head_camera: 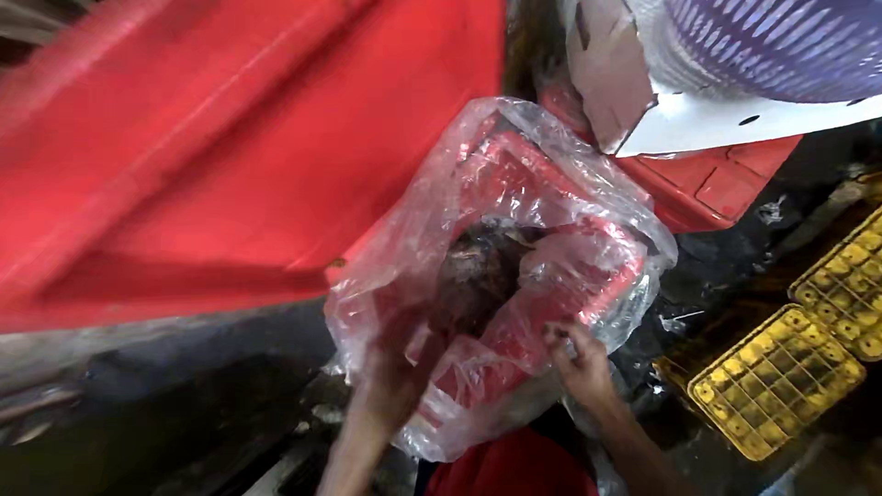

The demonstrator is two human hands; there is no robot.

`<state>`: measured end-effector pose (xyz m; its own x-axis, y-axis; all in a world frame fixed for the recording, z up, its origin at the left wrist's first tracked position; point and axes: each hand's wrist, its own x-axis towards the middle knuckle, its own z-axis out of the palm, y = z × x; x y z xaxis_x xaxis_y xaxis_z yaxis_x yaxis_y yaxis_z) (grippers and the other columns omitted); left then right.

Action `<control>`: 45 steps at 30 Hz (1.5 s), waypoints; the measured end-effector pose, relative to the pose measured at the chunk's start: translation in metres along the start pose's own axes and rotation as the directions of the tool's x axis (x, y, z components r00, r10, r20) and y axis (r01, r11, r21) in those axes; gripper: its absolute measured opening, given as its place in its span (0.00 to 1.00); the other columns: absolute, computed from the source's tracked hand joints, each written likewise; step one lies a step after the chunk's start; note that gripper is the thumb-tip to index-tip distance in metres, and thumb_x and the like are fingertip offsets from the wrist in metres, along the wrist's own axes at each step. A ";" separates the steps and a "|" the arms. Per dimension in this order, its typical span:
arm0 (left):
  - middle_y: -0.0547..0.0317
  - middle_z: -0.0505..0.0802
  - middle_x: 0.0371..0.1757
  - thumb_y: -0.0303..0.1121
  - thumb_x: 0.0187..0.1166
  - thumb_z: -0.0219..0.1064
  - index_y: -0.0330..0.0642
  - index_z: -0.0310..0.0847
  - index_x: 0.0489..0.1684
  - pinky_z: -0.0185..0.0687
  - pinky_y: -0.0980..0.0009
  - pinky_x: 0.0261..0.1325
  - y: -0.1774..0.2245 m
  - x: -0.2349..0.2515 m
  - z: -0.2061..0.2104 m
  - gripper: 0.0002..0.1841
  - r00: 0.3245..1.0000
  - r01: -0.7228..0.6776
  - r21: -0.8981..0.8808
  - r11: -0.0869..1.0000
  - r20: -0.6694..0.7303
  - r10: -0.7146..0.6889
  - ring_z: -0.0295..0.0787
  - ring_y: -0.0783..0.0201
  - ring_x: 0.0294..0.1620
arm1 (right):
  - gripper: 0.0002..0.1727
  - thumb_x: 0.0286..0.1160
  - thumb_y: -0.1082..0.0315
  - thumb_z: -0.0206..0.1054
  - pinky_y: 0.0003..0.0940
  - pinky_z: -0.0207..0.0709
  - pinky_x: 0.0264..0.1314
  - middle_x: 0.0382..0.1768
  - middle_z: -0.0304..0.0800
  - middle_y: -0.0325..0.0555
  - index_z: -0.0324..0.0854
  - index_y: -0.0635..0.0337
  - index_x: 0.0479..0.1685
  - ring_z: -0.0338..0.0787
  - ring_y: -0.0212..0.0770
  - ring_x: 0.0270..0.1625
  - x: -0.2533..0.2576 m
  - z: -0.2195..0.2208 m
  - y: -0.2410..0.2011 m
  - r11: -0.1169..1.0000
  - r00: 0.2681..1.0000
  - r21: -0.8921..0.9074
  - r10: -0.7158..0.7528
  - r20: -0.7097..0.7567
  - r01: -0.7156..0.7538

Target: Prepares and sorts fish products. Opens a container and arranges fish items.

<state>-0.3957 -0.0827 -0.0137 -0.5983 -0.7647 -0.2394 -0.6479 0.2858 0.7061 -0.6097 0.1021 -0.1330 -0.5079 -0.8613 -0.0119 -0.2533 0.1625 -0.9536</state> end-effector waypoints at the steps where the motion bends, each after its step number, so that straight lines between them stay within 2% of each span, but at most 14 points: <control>1: 0.55 0.91 0.68 0.41 0.81 0.64 0.42 0.85 0.68 0.84 0.57 0.72 -0.005 -0.030 0.007 0.21 0.997 0.075 -0.018 0.997 0.035 -0.074 0.87 0.62 0.69 | 0.15 0.78 0.68 0.62 0.29 0.88 0.53 0.45 0.93 0.47 0.88 0.66 0.54 0.91 0.32 0.46 0.012 0.001 -0.005 1.000 0.998 -0.025 0.010 0.056 -0.009; 6: 0.44 0.77 0.82 0.41 0.76 0.68 0.44 0.80 0.76 0.73 0.42 0.79 -0.049 -0.097 0.015 0.27 0.977 0.212 0.169 0.963 -0.049 -0.206 0.74 0.45 0.82 | 0.17 0.84 0.60 0.60 0.36 0.88 0.57 0.50 0.93 0.48 0.89 0.60 0.55 0.92 0.37 0.50 0.026 -0.022 -0.029 0.954 0.903 -0.298 0.145 0.405 -0.019; 10: 0.35 0.76 0.82 0.36 0.74 0.70 0.35 0.72 0.81 0.82 0.46 0.70 -0.113 -0.098 0.003 0.33 0.976 0.126 0.086 0.988 -0.192 -0.108 0.80 0.43 0.76 | 0.16 0.83 0.56 0.62 0.38 0.87 0.59 0.52 0.91 0.46 0.90 0.55 0.54 0.91 0.36 0.52 -0.009 -0.085 -0.072 0.893 0.862 -0.449 0.205 0.464 0.029; 15: 0.37 0.75 0.82 0.31 0.75 0.67 0.33 0.60 0.87 0.89 0.58 0.62 -0.120 -0.111 0.002 0.37 0.976 0.106 -0.327 0.939 -0.144 -0.161 0.89 0.53 0.64 | 0.15 0.76 0.61 0.67 0.47 0.89 0.54 0.48 0.93 0.49 0.89 0.59 0.54 0.94 0.43 0.48 -0.144 -0.143 -0.146 0.791 0.812 -0.542 0.500 0.302 -0.285; 17: 0.42 0.80 0.77 0.30 0.76 0.65 0.34 0.52 0.91 0.89 0.65 0.60 -0.107 -0.122 0.004 0.40 0.976 0.117 -0.541 0.833 -0.094 -0.199 0.90 0.61 0.60 | 0.16 0.79 0.64 0.66 0.53 0.87 0.59 0.50 0.93 0.57 0.87 0.65 0.57 0.93 0.50 0.51 -0.207 -0.137 -0.151 0.717 0.711 -0.544 0.645 0.280 -0.437; 20: 0.45 0.83 0.73 0.30 0.76 0.62 0.42 0.46 0.94 0.89 0.60 0.61 -0.099 -0.145 0.007 0.42 0.963 0.193 -0.727 0.658 0.011 -0.270 0.89 0.57 0.62 | 0.19 0.83 0.60 0.64 0.60 0.81 0.71 0.60 0.90 0.62 0.87 0.65 0.61 0.91 0.58 0.63 -0.265 -0.102 -0.137 0.599 0.617 -0.626 0.753 0.229 -0.500; 23: 0.44 0.82 0.75 0.30 0.76 0.60 0.48 0.45 0.95 0.91 0.55 0.57 -0.096 -0.163 0.018 0.42 0.914 0.289 -0.799 0.528 0.067 -0.400 0.90 0.53 0.61 | 0.19 0.81 0.59 0.65 0.51 0.83 0.71 0.62 0.90 0.53 0.87 0.58 0.64 0.90 0.49 0.64 -0.250 -0.063 -0.111 0.704 0.794 -0.558 0.595 0.125 -0.439; 25: 0.43 0.76 0.82 0.33 0.75 0.61 0.51 0.45 0.96 0.88 0.52 0.61 -0.100 -0.175 0.022 0.43 0.883 0.352 -0.752 0.557 0.069 -0.465 0.86 0.51 0.67 | 0.20 0.83 0.56 0.62 0.44 0.84 0.70 0.60 0.90 0.49 0.88 0.56 0.64 0.89 0.43 0.64 -0.211 -0.035 -0.087 0.804 0.906 -0.509 0.410 0.102 -0.307; 27: 0.44 0.69 0.88 0.37 0.73 0.65 0.52 0.44 0.96 0.86 0.52 0.62 -0.104 -0.181 0.027 0.46 0.856 0.383 -0.666 0.640 -0.003 -0.516 0.82 0.50 0.72 | 0.19 0.84 0.55 0.62 0.43 0.80 0.75 0.61 0.90 0.47 0.89 0.53 0.62 0.87 0.43 0.68 -0.165 -0.016 -0.066 0.832 0.908 -0.527 0.342 0.242 -0.173; 31: 0.41 0.52 0.95 0.36 0.79 0.70 0.58 0.33 0.98 0.85 0.38 0.61 -0.123 -0.183 0.036 0.50 0.722 0.511 -0.569 0.644 -0.122 -0.681 0.73 0.38 0.81 | 0.20 0.86 0.52 0.59 0.51 0.75 0.80 0.65 0.90 0.49 0.88 0.53 0.62 0.84 0.49 0.73 -0.115 0.027 -0.027 0.829 0.642 -0.557 0.403 0.653 0.046; 34: 0.37 0.54 0.94 0.39 0.81 0.69 0.54 0.30 0.98 0.83 0.38 0.66 -0.144 -0.169 0.045 0.51 0.678 0.525 -0.535 0.662 -0.207 -0.705 0.68 0.38 0.84 | 0.23 0.88 0.51 0.56 0.58 0.73 0.80 0.69 0.86 0.55 0.85 0.57 0.66 0.83 0.55 0.75 -0.111 0.062 -0.002 0.858 0.397 -0.508 0.443 0.804 0.072; 37: 0.28 0.60 0.90 0.46 0.83 0.65 0.42 0.36 0.97 0.66 0.44 0.84 -0.170 -0.138 0.041 0.47 0.738 0.520 -0.281 0.807 -0.329 -0.590 0.63 0.37 0.88 | 0.26 0.90 0.50 0.54 0.58 0.74 0.80 0.71 0.84 0.59 0.80 0.60 0.72 0.84 0.56 0.74 -0.118 0.092 0.018 0.891 0.307 -0.454 0.432 0.848 0.001; 40: 0.24 0.67 0.85 0.56 0.84 0.60 0.54 0.41 0.98 0.65 0.27 0.75 -0.188 -0.089 0.023 0.44 0.685 0.651 -0.134 0.747 -0.321 -0.655 0.67 0.24 0.81 | 0.26 0.90 0.50 0.51 0.60 0.79 0.68 0.54 0.91 0.60 0.83 0.63 0.62 0.90 0.56 0.60 -0.118 0.117 0.028 0.899 0.237 -0.432 0.435 0.868 -0.067; 45: 0.44 0.71 0.87 0.56 0.91 0.49 0.55 0.48 0.96 0.70 0.39 0.79 -0.226 -0.021 -0.004 0.35 0.640 0.559 -0.499 0.662 -0.248 -0.727 0.72 0.44 0.83 | 0.22 0.88 0.54 0.56 0.64 0.79 0.61 0.50 0.89 0.63 0.84 0.67 0.54 0.89 0.59 0.56 -0.097 0.113 -0.023 0.907 0.008 -0.420 0.420 0.907 0.012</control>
<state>-0.2348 -0.1333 -0.1651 0.2054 -0.8406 -0.5012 -0.5280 -0.5263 0.6665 -0.4615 0.1277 -0.1434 0.6366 -0.3756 -0.6736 -0.5818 0.3394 -0.7391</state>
